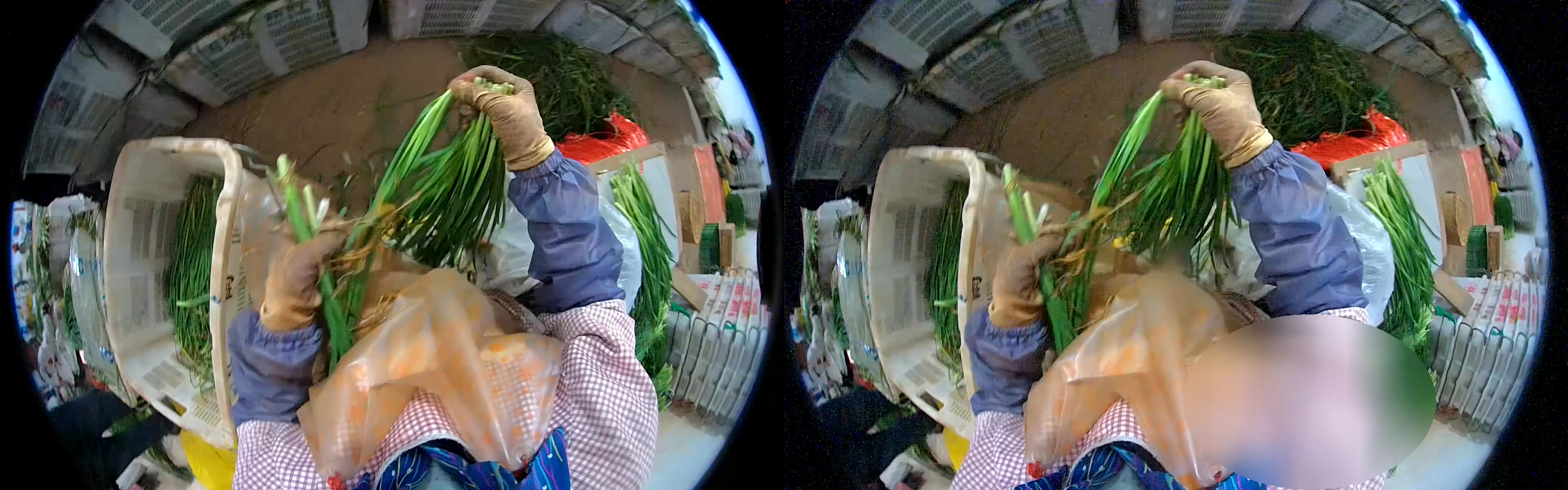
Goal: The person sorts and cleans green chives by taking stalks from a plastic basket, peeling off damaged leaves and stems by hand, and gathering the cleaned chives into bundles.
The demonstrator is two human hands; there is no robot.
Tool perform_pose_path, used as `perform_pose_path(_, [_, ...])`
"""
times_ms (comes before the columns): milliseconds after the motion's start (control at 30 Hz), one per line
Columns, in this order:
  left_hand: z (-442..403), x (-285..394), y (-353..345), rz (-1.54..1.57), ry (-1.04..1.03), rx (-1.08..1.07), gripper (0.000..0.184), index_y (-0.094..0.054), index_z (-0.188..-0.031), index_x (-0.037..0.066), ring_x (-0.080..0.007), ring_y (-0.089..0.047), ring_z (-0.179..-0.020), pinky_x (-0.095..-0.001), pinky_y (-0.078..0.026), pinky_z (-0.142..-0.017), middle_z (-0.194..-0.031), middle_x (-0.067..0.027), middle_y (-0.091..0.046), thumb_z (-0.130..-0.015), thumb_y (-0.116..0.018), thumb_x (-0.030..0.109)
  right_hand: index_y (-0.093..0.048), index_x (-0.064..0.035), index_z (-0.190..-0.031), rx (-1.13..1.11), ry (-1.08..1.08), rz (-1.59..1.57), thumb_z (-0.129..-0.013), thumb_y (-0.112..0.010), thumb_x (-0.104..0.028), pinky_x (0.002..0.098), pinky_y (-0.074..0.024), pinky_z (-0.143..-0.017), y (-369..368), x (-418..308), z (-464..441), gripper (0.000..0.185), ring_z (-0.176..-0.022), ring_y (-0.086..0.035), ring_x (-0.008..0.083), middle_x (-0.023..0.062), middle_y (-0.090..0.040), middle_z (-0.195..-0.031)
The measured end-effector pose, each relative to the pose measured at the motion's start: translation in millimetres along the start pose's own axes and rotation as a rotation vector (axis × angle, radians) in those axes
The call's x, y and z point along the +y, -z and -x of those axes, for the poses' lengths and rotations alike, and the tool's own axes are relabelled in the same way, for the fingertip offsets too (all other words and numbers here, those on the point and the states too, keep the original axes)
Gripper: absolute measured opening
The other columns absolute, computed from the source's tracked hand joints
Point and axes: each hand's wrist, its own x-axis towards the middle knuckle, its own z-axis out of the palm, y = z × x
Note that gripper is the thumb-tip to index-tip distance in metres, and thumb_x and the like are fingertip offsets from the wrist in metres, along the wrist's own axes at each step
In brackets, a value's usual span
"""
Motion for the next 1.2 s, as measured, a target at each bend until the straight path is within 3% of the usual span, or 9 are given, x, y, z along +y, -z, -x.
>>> perform_pose_path(67, [7.9,15.3,-2.8,0.055,0.094,0.062,0.013,-0.06,-0.088,-0.002,-0.0111,-0.056,-0.061,-0.0218,-0.044,-0.053,-0.075,-0.0064,-0.058,-0.076,-0.062,0.004,-0.063,-0.0019,-0.085,0.169,0.145,0.159,-0.077,-0.069,-0.01,0.0227,-0.0462,-0.048,25.7,-1.7,-10.9,0.013,-0.053,-0.056,0.0093,0.0031,-0.061,-0.066])
perform_pose_path(333, [8.2,40.3,-4.3,0.097,0.127,0.175,0.018,-0.054,-0.096,0.001,-0.0041,-0.042,-0.049,-0.0183,-0.032,-0.04,-0.065,-0.0011,-0.05,-0.079,-0.059,0.004,-0.061,0.0012,-0.088,0.136,0.14,-0.049,-0.081,-0.063,-0.008,0.0233,-0.0453,-0.05,49.6,-42.4,6.4,0.012,-0.054,-0.051,0.0086,0.005,-0.059,-0.071])
perform_pose_path(567, [-29.6,77.9,-77.8,0.039,-0.074,-0.051,0.027,-0.057,-0.105,0.002,-0.0054,-0.048,-0.056,-0.0209,-0.039,-0.047,-0.085,-0.0026,-0.059,-0.079,-0.061,0.007,-0.061,0.0006,-0.09,-0.138,0.041,-0.316,-0.079,-0.066,-0.008,0.0236,-0.0471,-0.049,5.6,-51.0,22.2,0.014,-0.053,-0.054,0.0096,0.0063,-0.062,-0.073])
perform_pose_path(633, [-43.5,72.8,-94.5,-0.239,-0.222,-0.111,0.029,-0.058,-0.103,0.001,-0.0097,-0.051,-0.061,-0.0237,-0.042,-0.054,-0.086,-0.0034,-0.06,-0.076,-0.064,0.01,-0.061,0.0008,-0.091,-0.14,0.022,-0.311,-0.08,-0.066,-0.009,0.0235,-0.0473,-0.049,-6.7,-56.3,23.8,0.016,-0.054,-0.054,0.0099,0.0066,-0.062,-0.073])
perform_pose_path(700, [-58.9,59.4,-86.9,-0.322,-0.111,-0.16,0.031,-0.057,-0.103,0.0,-0.0113,-0.052,-0.062,-0.0244,-0.042,-0.055,-0.083,-0.0033,-0.059,-0.074,-0.065,0.009,-0.061,0.001,-0.092,-0.111,0.167,-0.071,-0.081,-0.062,-0.018,0.023,-0.046,-0.051,-5.5,-64.5,21.8,0.022,-0.058,-0.053,0.0096,0.0039,-0.057,-0.069])
perform_pose_path(867, [-72.6,16.6,-32.5,-0.519,-0.071,-0.275,0.032,-0.056,-0.105,0.002,-0.0091,-0.052,-0.06,-0.0236,-0.041,-0.051,-0.08,-0.0031,-0.057,-0.074,-0.064,0.007,-0.059,-0.0028,-0.1,0.106,0.375,-0.186,-0.084,-0.06,-0.024,0.0271,-0.05,-0.063,83.5,-95.6,-3.5,0.026,-0.064,-0.056,0.0133,-0.0007,-0.053,-0.069])
perform_pose_path(967, [-57.7,13.4,-14.0,-0.608,0.137,-0.013,0.035,-0.053,-0.109,0.002,-0.0096,-0.05,-0.059,-0.0231,-0.041,-0.05,-0.08,-0.0035,-0.056,-0.076,-0.062,0.005,-0.061,-0.0052,-0.097,0.307,0.468,-0.08,-0.081,-0.062,-0.026,0.0263,-0.051,-0.06,163.8,-111.6,-12.8,0.026,-0.065,-0.06,0.0157,0.0049,-0.06,-0.075])
perform_pose_path(1067, [-43.0,26.4,-8.9,0.149,0.031,-0.082,0.04,-0.048,-0.117,0.005,-0.01,-0.047,-0.06,-0.0211,-0.042,-0.05,-0.098,-0.0062,-0.055,-0.079,-0.059,0.003,-0.061,-0.0062,-0.094,0.333,0.503,-0.003,-0.08,-0.063,-0.027,0.0266,-0.0517,-0.06,181.9,-113.5,-7.3,0.025,-0.065,-0.06,0.0151,0.0047,-0.06,-0.077])
perform_pose_path(1200, [-25.8,34.8,-12.7,0.47,0.084,-0.186,0.04,-0.049,-0.117,0.002,-0.0119,-0.053,-0.07,-0.0231,-0.051,-0.055,-0.091,-0.0064,-0.054,-0.078,-0.058,0.006,-0.06,-0.0058,-0.09,0.096,0.371,0.04,-0.081,-0.06,-0.027,0.0274,-0.0529,-0.063,134.7,-85.3,12.5,0.023,-0.072,-0.06,0.0137,0.008,-0.062,-0.084])
